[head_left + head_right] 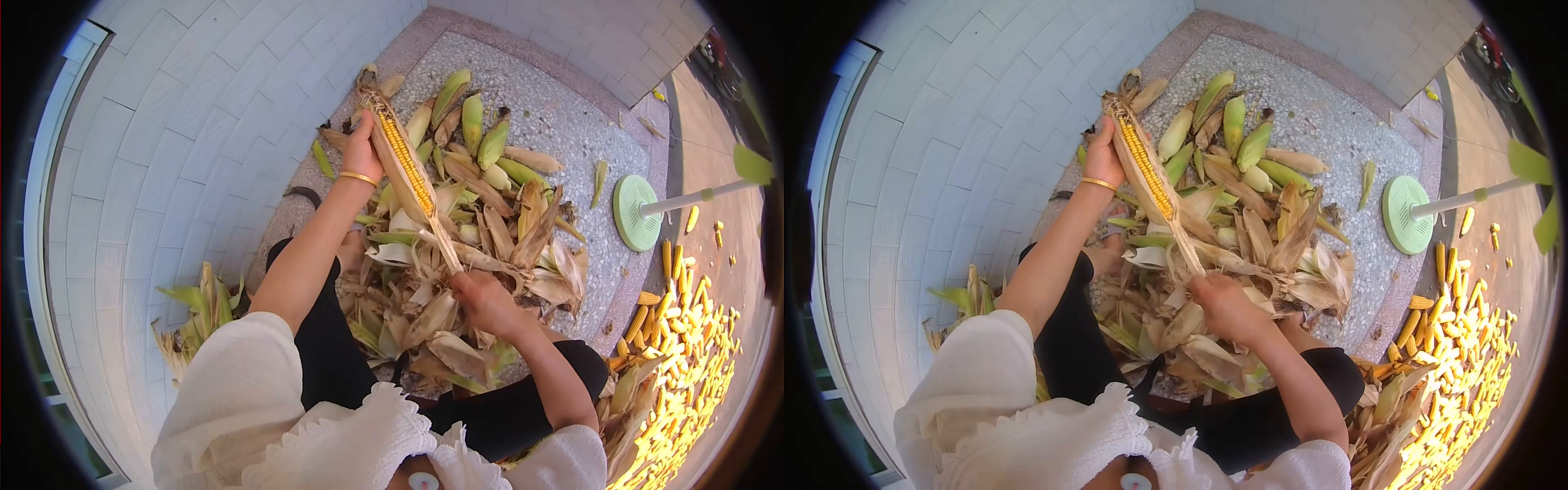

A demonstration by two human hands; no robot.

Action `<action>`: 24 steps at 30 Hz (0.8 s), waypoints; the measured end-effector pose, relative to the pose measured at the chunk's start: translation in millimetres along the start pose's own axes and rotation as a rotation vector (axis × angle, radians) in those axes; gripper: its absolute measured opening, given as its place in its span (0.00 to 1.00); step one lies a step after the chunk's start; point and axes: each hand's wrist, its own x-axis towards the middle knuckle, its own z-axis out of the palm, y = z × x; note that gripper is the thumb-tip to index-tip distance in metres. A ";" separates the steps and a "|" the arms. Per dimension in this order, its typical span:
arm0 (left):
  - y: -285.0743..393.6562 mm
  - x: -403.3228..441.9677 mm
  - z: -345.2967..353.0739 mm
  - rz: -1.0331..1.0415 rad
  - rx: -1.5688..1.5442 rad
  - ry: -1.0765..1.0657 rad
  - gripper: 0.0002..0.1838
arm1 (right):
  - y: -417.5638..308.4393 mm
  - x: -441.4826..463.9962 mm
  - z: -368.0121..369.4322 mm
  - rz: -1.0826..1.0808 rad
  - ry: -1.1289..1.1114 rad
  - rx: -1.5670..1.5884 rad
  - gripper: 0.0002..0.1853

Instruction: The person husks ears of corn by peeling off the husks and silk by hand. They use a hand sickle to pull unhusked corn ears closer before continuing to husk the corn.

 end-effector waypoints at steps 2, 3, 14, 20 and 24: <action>-1.1 -3.1 2.5 0.014 0.003 -0.011 0.21 | 9.6 -1.2 12.2 0.019 -0.019 -0.051 0.11; -2.8 -3.8 3.4 0.024 0.003 -0.015 0.21 | 16.4 -1.3 19.1 0.043 -0.044 -0.099 0.11; 44.0 -14.3 19.1 0.183 0.064 -0.006 0.23 | 89.6 -24.0 60.4 0.235 -0.479 -0.336 0.08; -16.8 -52.6 41.7 -0.130 0.412 -0.435 0.27 | 22.0 59.7 -56.7 0.339 0.434 0.555 0.09; -38.6 -76.8 54.1 -0.287 0.456 -0.512 0.28 | 12.1 62.9 -84.7 0.304 0.503 0.674 0.13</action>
